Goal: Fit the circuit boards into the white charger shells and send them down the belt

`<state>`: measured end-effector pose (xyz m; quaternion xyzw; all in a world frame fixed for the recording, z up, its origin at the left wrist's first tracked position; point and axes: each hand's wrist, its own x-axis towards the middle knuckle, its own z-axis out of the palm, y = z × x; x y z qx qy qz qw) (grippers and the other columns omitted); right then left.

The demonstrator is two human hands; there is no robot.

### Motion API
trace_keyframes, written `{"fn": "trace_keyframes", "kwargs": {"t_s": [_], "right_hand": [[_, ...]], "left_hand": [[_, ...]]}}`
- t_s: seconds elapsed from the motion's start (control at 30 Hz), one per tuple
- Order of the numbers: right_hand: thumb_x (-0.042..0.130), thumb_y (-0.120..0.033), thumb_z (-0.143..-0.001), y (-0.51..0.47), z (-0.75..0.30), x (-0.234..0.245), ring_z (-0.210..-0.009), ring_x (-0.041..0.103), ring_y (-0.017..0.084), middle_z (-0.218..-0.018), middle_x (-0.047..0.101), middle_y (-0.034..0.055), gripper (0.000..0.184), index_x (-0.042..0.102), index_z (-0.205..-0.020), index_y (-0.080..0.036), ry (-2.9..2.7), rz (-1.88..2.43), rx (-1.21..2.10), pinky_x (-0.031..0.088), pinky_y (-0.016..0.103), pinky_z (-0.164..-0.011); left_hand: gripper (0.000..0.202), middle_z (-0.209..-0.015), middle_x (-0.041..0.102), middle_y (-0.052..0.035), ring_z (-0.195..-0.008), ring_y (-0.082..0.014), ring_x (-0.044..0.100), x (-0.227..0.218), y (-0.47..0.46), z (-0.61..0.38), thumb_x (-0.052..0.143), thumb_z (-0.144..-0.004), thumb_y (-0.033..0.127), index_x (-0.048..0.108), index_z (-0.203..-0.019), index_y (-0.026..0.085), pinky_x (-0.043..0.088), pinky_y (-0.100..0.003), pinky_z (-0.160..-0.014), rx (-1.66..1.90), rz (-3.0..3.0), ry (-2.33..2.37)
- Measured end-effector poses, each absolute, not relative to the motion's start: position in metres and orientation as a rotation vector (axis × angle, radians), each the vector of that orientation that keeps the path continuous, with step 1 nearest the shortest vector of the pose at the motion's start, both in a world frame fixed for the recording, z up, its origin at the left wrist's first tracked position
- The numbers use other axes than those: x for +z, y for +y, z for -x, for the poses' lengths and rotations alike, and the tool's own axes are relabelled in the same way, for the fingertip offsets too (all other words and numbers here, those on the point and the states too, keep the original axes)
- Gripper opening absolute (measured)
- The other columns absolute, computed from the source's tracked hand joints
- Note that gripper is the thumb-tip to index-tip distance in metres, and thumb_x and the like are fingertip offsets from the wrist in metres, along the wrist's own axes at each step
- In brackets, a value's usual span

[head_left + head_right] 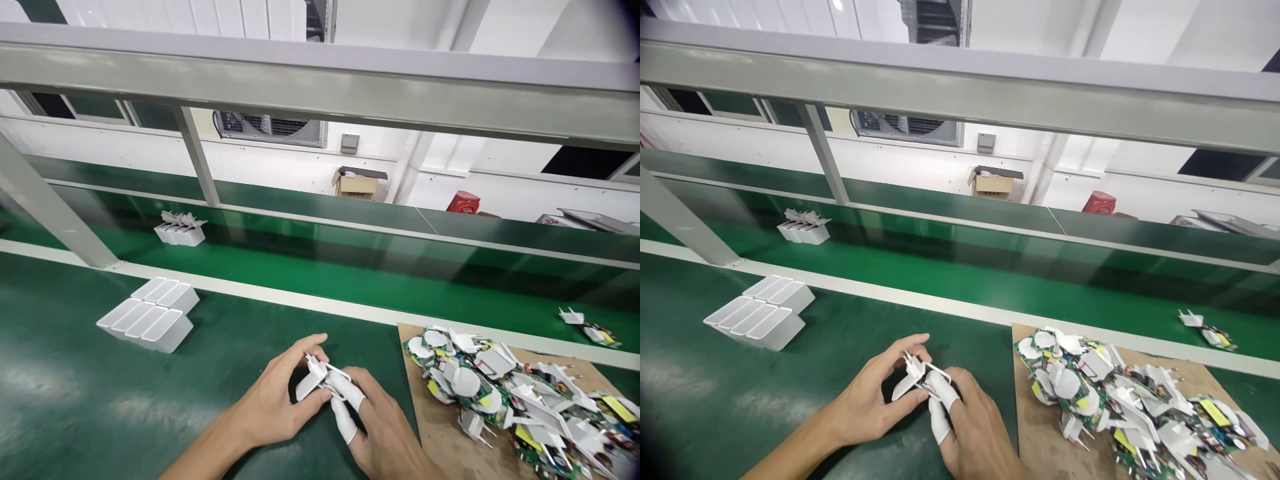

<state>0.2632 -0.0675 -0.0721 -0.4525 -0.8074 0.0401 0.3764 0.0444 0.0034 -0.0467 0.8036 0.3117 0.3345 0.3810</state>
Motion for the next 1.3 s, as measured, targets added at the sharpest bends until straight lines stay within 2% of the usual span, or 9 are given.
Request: {"fn": "trace_keyframes", "kwargs": {"t_s": [0.13, 0.3, 0.47, 0.57, 0.73, 0.87, 1.1, 1.2, 1.3], "right_hand": [[0.049, -0.009, -0.099, -0.068, -0.262, -0.069, -0.098, 0.075, 0.023, -0.116, 0.069, 0.0128, 0.038, 0.055, -0.135, -0.019, -2.043, 1.179, 0.200, 0.067, 0.036, -0.085], [0.044, -0.006, -0.096, -0.066, -0.260, -0.071, -0.105, 0.076, 0.027, -0.125, 0.068, 0.0165, 0.052, 0.050, -0.146, -0.017, -2.120, 1.186, 0.083, 0.068, 0.039, -0.084], [0.054, -0.014, -0.100, -0.067, -0.263, -0.078, -0.107, 0.076, 0.023, -0.136, 0.065, 0.0160, 0.041, 0.057, -0.140, -0.021, -1.971, 1.159, 0.173, 0.066, 0.033, -0.090], [0.056, -0.019, -0.102, -0.065, -0.263, -0.077, -0.113, 0.074, 0.022, -0.130, 0.070, 0.0122, 0.034, 0.065, -0.134, -0.024, -1.823, 1.114, 0.469, 0.062, 0.034, -0.100], [0.074, -0.052, -0.093, -0.059, -0.253, -0.067, -0.096, 0.079, 0.029, -0.107, 0.079, 0.0131, 0.041, 0.075, -0.115, -0.017, -0.975, 1.041, 1.303, 0.066, 0.046, -0.090], [0.087, -0.055, -0.079, -0.062, -0.243, -0.053, -0.086, 0.080, 0.032, -0.093, 0.081, 0.0141, 0.049, 0.078, -0.102, -0.012, -0.607, 0.893, 1.540, 0.062, 0.055, -0.092], [0.085, -0.058, -0.081, -0.065, -0.242, -0.054, -0.092, 0.080, 0.034, -0.096, 0.081, 0.0149, 0.051, 0.077, -0.104, -0.013, -0.634, 0.918, 1.476, 0.062, 0.057, -0.095], [0.074, -0.051, -0.094, -0.065, -0.244, -0.062, -0.104, 0.078, 0.031, -0.114, 0.079, 0.0155, 0.042, 0.075, -0.116, -0.016, -0.979, 1.003, 1.157, 0.062, 0.051, -0.099], [0.060, -0.029, -0.103, -0.069, -0.246, -0.064, -0.114, 0.075, 0.026, -0.129, 0.073, 0.0145, 0.028, 0.070, -0.127, -0.020, -1.430, 1.048, 0.679, 0.062, 0.040, -0.101]], "left_hand": [[0.063, -0.115, 0.069, -0.0028, -0.098, -0.0194, 0.071, -0.047, 0.006, -0.043, 0.068, -0.096, 0.023, 0.041, -0.152, 0.032, 0.061, -0.035, -0.093, 0.830, -2.029, 0.772], [0.064, -0.117, 0.068, -0.0021, -0.099, -0.0185, 0.070, -0.046, 0.007, -0.043, 0.068, -0.096, 0.021, 0.039, -0.152, 0.034, 0.060, -0.037, -0.097, 0.791, -1.980, 0.768], [0.062, -0.114, 0.067, -0.0027, -0.099, -0.0191, 0.071, -0.046, 0.009, -0.042, 0.071, -0.096, 0.025, 0.042, -0.150, 0.031, 0.060, -0.041, -0.101, 0.787, -1.865, 0.729], [0.066, -0.112, 0.063, -0.0023, -0.102, -0.0205, 0.071, -0.050, 0.011, -0.042, 0.076, -0.094, 0.031, 0.043, -0.150, 0.031, 0.061, -0.045, -0.103, 0.819, -1.772, 0.763], [0.112, -0.132, 0.056, -0.0061, -0.119, -0.0285, 0.066, -0.058, -0.001, -0.051, 0.096, -0.076, 0.031, 0.025, -0.161, 0.041, 0.058, -0.052, -0.107, 0.966, -1.917, 0.798], [0.085, -0.133, 0.059, -0.0074, -0.116, -0.0274, 0.066, -0.060, -0.015, -0.064, 0.072, -0.096, 0.019, 0.023, -0.162, 0.042, 0.059, -0.050, -0.103, 1.102, -2.115, 0.816], [0.079, -0.130, 0.061, -0.0104, -0.115, -0.0293, 0.065, -0.052, -0.019, -0.067, 0.067, -0.098, 0.020, 0.023, -0.162, 0.035, 0.058, -0.047, -0.099, 1.211, -2.271, 0.802], [0.080, -0.129, 0.060, -0.0128, -0.118, -0.0337, 0.062, -0.052, -0.018, -0.064, 0.064, -0.096, 0.017, 0.022, -0.163, 0.032, 0.054, -0.055, -0.100, 1.178, -2.360, 0.889], [0.078, -0.127, 0.061, -0.0120, -0.119, -0.0343, 0.062, -0.056, -0.008, -0.061, 0.066, -0.093, 0.019, 0.026, -0.159, 0.029, 0.054, -0.057, -0.102, 1.044, -2.271, 1.041]]}}
